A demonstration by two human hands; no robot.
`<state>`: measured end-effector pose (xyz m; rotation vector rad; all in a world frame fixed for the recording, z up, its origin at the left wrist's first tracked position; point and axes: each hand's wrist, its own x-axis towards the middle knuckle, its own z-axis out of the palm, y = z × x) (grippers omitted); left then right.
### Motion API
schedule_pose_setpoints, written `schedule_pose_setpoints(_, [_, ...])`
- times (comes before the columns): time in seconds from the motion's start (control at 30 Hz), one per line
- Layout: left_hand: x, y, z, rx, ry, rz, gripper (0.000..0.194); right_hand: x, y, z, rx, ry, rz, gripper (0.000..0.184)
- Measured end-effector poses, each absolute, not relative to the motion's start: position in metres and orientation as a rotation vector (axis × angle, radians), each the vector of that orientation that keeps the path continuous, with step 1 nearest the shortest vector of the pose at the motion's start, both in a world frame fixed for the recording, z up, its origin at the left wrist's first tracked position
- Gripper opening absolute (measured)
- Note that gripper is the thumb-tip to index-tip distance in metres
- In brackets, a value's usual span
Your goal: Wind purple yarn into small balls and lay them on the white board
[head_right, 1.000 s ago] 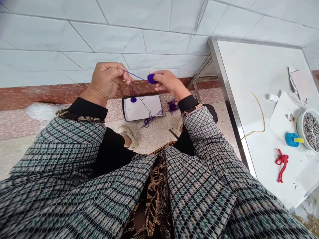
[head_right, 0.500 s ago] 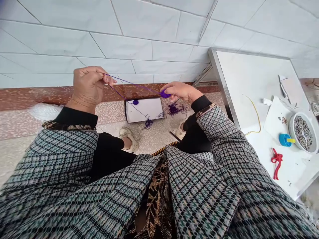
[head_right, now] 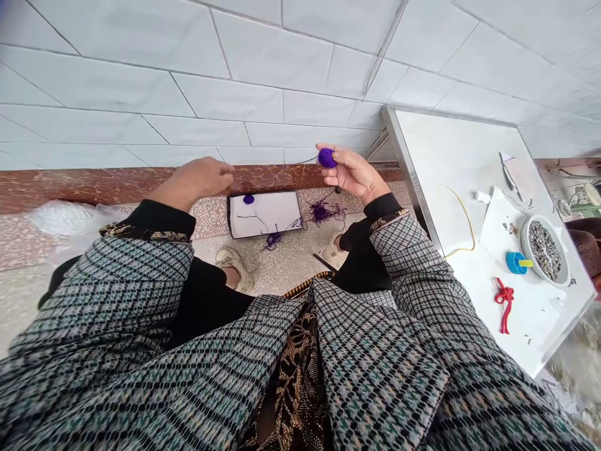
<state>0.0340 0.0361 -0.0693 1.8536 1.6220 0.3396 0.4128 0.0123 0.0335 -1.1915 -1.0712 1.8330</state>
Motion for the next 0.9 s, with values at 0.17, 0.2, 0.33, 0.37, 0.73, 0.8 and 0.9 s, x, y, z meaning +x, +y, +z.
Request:
schedule_pose_setpoints(0.17, [0.095, 0.021, -0.043, 1.639, 1.214, 0.795, 0.061, 0.388, 0.022, 0.016, -1.087, -1.177, 1.978, 0.065])
schedule_pose_setpoints(0.2, [0.105, 0.019, -0.041, 1.567, 1.061, 0.871, 0.059, 0.382, 0.026, 0.013, -1.077, -1.183, 1.997, 0.065])
schedule_pose_setpoints(0.33, [0.130, 0.021, -0.042, 1.364, 0.877, 0.975, 0.039, 0.365, 0.041, 0.005, -1.048, -1.206, 2.078, 0.060])
schedule_pose_setpoints(0.37, [0.132, 0.023, -0.042, 1.325, 0.902, 0.970, 0.032, 0.364, 0.045, 0.004, -1.056, -1.207, 2.089, 0.055])
schedule_pose_setpoints(0.73, [0.110, 0.029, -0.020, 1.476, 0.985, 0.800, 0.019, 0.373, 0.039, -0.007, -1.035, -1.225, 2.134, 0.046])
schedule_pose_setpoints(0.8, [0.105, 0.029, -0.020, 1.525, 0.956, 0.777, 0.019, 0.376, 0.033, -0.001, -1.085, -1.190, 2.110, 0.048])
schedule_pose_setpoints(0.9, [0.095, 0.030, -0.029, 1.492, 0.990, 0.749, 0.016, 0.387, 0.029, 0.016, -0.893, -0.932, 2.052, 0.048])
